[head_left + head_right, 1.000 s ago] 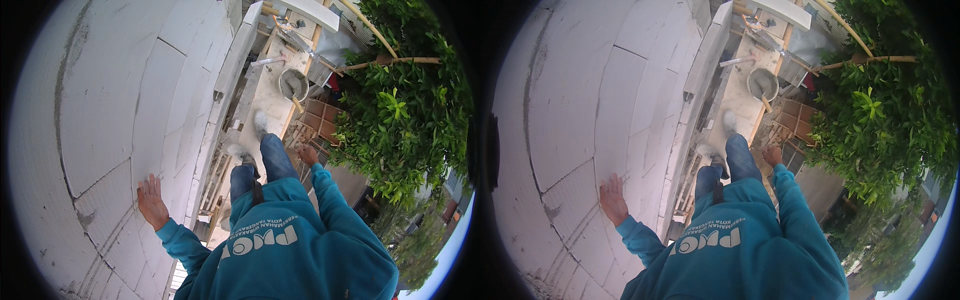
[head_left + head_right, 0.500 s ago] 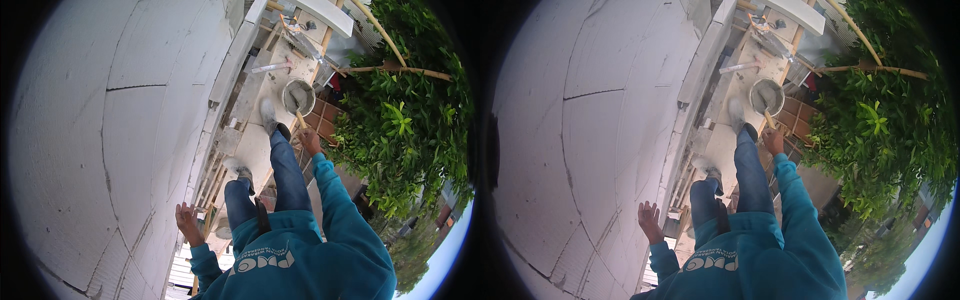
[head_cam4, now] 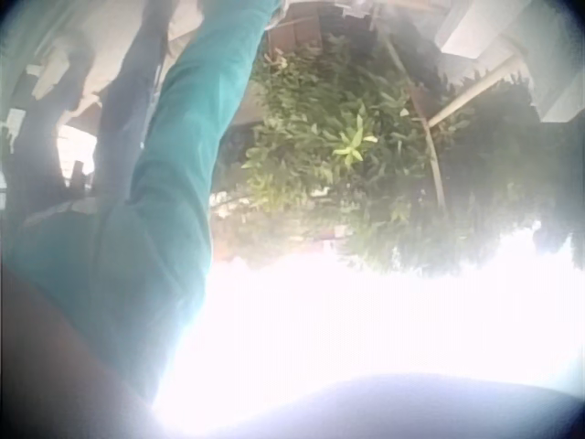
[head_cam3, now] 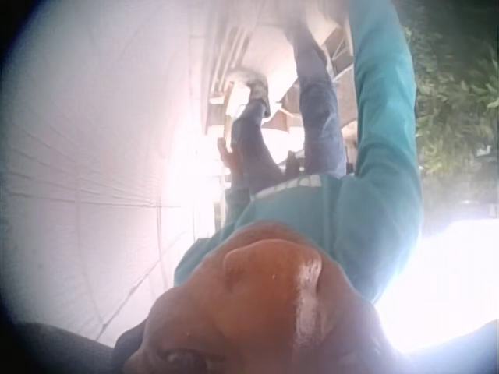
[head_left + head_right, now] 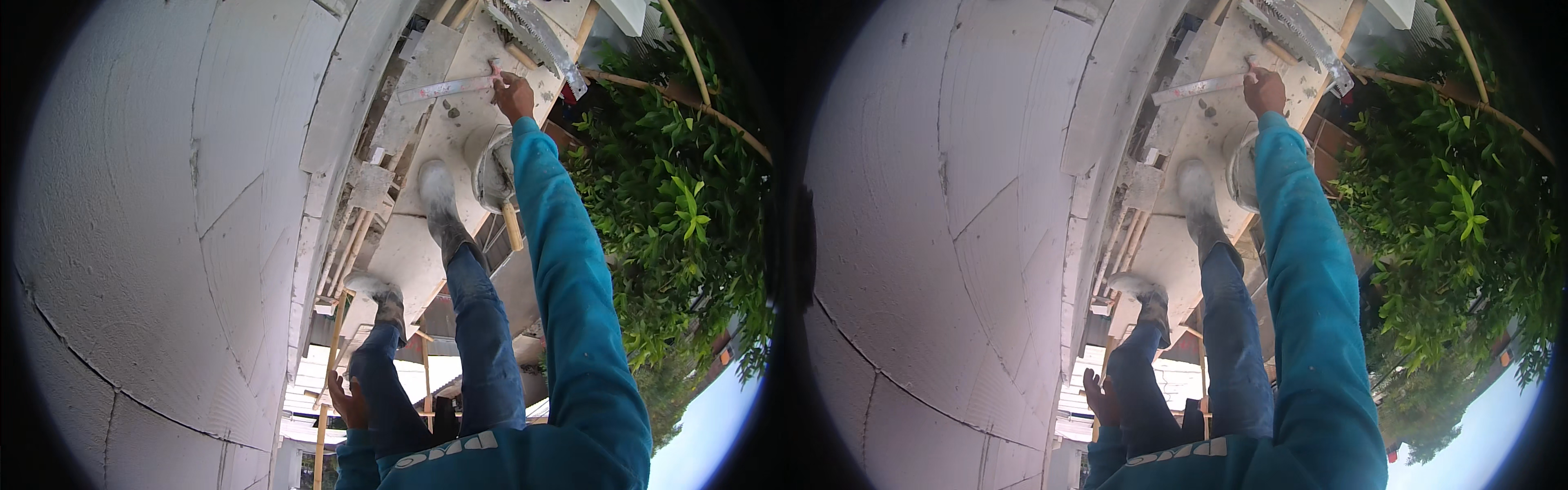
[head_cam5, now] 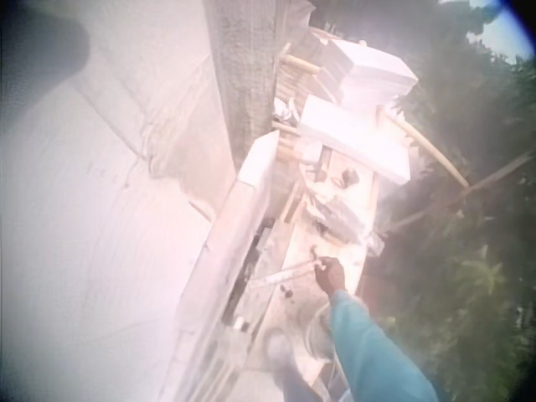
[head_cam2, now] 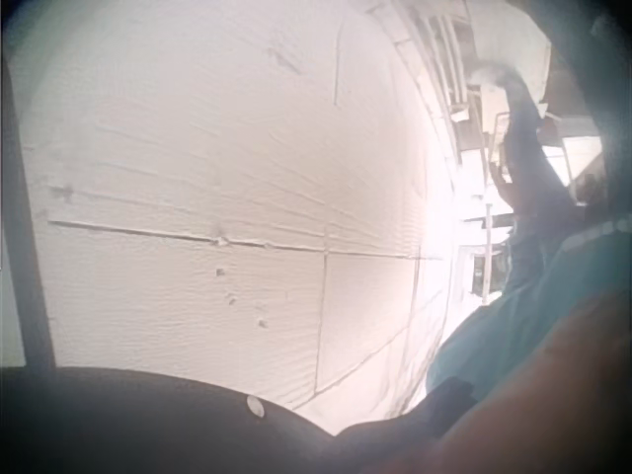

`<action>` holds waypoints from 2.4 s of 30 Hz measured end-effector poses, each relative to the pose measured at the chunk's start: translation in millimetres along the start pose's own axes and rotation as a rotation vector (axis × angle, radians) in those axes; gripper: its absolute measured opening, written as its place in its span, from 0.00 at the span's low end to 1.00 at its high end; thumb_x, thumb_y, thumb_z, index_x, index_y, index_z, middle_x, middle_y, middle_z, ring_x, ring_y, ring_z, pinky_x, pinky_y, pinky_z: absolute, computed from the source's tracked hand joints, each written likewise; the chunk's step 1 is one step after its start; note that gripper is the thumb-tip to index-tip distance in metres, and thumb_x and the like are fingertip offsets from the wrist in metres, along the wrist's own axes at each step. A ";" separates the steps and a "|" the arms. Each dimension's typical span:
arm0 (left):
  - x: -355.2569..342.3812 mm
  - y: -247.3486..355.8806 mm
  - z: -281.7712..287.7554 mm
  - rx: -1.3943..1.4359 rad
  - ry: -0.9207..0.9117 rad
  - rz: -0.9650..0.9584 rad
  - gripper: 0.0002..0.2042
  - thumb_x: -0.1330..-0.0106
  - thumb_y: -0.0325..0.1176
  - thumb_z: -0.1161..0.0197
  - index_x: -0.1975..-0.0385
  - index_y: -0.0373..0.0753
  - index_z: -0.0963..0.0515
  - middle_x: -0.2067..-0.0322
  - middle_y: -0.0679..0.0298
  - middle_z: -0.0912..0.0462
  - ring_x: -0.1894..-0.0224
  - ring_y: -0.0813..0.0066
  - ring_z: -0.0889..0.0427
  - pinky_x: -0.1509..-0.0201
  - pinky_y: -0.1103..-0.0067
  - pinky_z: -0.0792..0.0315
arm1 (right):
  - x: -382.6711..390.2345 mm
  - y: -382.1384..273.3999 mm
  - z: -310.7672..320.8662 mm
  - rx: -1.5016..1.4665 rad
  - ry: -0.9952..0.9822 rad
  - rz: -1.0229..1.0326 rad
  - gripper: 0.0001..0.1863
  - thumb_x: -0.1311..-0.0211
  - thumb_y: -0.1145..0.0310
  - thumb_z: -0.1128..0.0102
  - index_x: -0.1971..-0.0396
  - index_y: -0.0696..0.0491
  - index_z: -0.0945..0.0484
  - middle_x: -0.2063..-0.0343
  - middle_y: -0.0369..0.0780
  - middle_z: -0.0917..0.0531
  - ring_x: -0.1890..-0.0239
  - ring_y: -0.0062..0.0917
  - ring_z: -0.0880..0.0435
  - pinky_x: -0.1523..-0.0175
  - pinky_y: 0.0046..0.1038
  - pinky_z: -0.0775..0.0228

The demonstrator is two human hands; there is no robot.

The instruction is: The person applies mortar to a white rectangular tile using a notched trowel, then places the tile onto a curved wall and taps it into position with a hammer. The person repeats this process for multiple tiles, adjusting their position and smoothing the mortar between tiles.

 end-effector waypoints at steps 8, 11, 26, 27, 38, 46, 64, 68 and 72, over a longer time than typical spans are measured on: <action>-3.5 19.0 -26.6 -0.088 0.048 0.065 0.28 0.39 0.28 0.42 0.38 0.30 0.41 0.43 0.43 0.33 0.42 0.49 0.30 0.40 0.62 0.35 | -102.4 27.5 -74.0 0.153 0.089 0.116 0.26 0.42 0.54 0.45 0.49 0.56 0.24 0.51 0.52 0.22 0.44 0.43 0.26 0.41 0.37 0.34; 3.5 29.8 -34.8 -0.136 0.050 0.095 0.28 0.39 0.28 0.42 0.39 0.30 0.40 0.45 0.43 0.32 0.43 0.49 0.30 0.41 0.61 0.34 | -121.3 15.3 -89.7 0.227 -0.029 0.068 0.27 0.43 0.52 0.45 0.51 0.59 0.24 0.51 0.52 0.22 0.44 0.43 0.27 0.40 0.38 0.34; -1.8 35.6 -49.7 -0.256 0.049 0.016 0.27 0.40 0.28 0.43 0.40 0.28 0.38 0.44 0.43 0.32 0.41 0.45 0.32 0.37 0.60 0.38 | -179.9 59.8 -116.8 0.269 0.112 -0.073 0.25 0.45 0.51 0.48 0.60 0.57 0.20 0.57 0.53 0.19 0.53 0.48 0.20 0.47 0.41 0.29; -1.7 38.8 -50.6 -0.256 0.048 0.018 0.27 0.40 0.29 0.43 0.40 0.28 0.38 0.44 0.43 0.32 0.41 0.45 0.33 0.36 0.60 0.39 | -173.9 55.8 -117.1 0.270 0.099 -0.037 0.24 0.46 0.51 0.47 0.61 0.57 0.19 0.59 0.52 0.18 0.54 0.47 0.20 0.47 0.41 0.29; -87.9 133.3 -85.4 0.185 0.018 -0.145 0.21 0.35 0.32 0.44 0.43 0.30 0.32 0.46 0.51 0.26 0.44 0.57 0.26 0.43 0.67 0.31 | 61.6 -72.9 -93.4 -0.513 -0.451 -0.101 0.14 0.50 0.66 0.37 0.66 0.60 0.23 0.75 0.40 0.18 0.74 0.22 0.21 0.67 0.26 0.28; -185.3 288.8 -160.2 0.686 -0.332 -0.159 0.22 0.33 0.43 0.41 0.49 0.30 0.26 0.61 0.59 0.19 0.63 0.76 0.21 0.60 0.80 0.26 | 255.1 -157.0 -78.6 -0.656 -0.795 0.331 0.08 0.53 0.72 0.39 0.71 0.56 0.26 0.77 0.42 0.23 0.72 0.32 0.21 0.65 0.32 0.29; -135.3 69.3 -145.8 0.786 -0.281 0.199 0.15 0.33 0.38 0.42 0.54 0.32 0.24 0.65 0.62 0.21 0.64 0.76 0.21 0.57 0.77 0.22 | 60.8 -64.1 -243.5 -1.484 -0.349 -0.675 0.39 0.35 0.51 0.44 0.37 0.64 0.46 0.46 0.56 0.32 0.48 0.47 0.25 0.51 0.42 0.21; -122.6 24.9 -147.1 0.730 -0.298 0.231 0.18 0.32 0.41 0.45 0.53 0.31 0.26 0.63 0.57 0.22 0.62 0.73 0.20 0.57 0.77 0.21 | 60.6 -63.3 -235.6 -1.576 -0.136 -0.734 0.27 0.36 0.60 0.46 0.47 0.64 0.39 0.54 0.53 0.29 0.55 0.44 0.23 0.55 0.46 0.18; -115.3 1.7 -140.6 0.770 -0.276 0.241 0.18 0.32 0.41 0.45 0.53 0.31 0.25 0.63 0.58 0.21 0.62 0.73 0.20 0.57 0.78 0.21 | 70.8 -58.2 -197.4 -1.644 0.089 -0.766 0.19 0.41 0.69 0.45 0.57 0.67 0.36 0.67 0.51 0.24 0.69 0.40 0.20 0.60 0.46 0.16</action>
Point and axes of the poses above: each hand's wrist, its own x-axis away from the middle knuckle, its own z-axis out of the back of the hand, y = z × x, the point moved 9 cm from there along -x, towards the middle knuckle
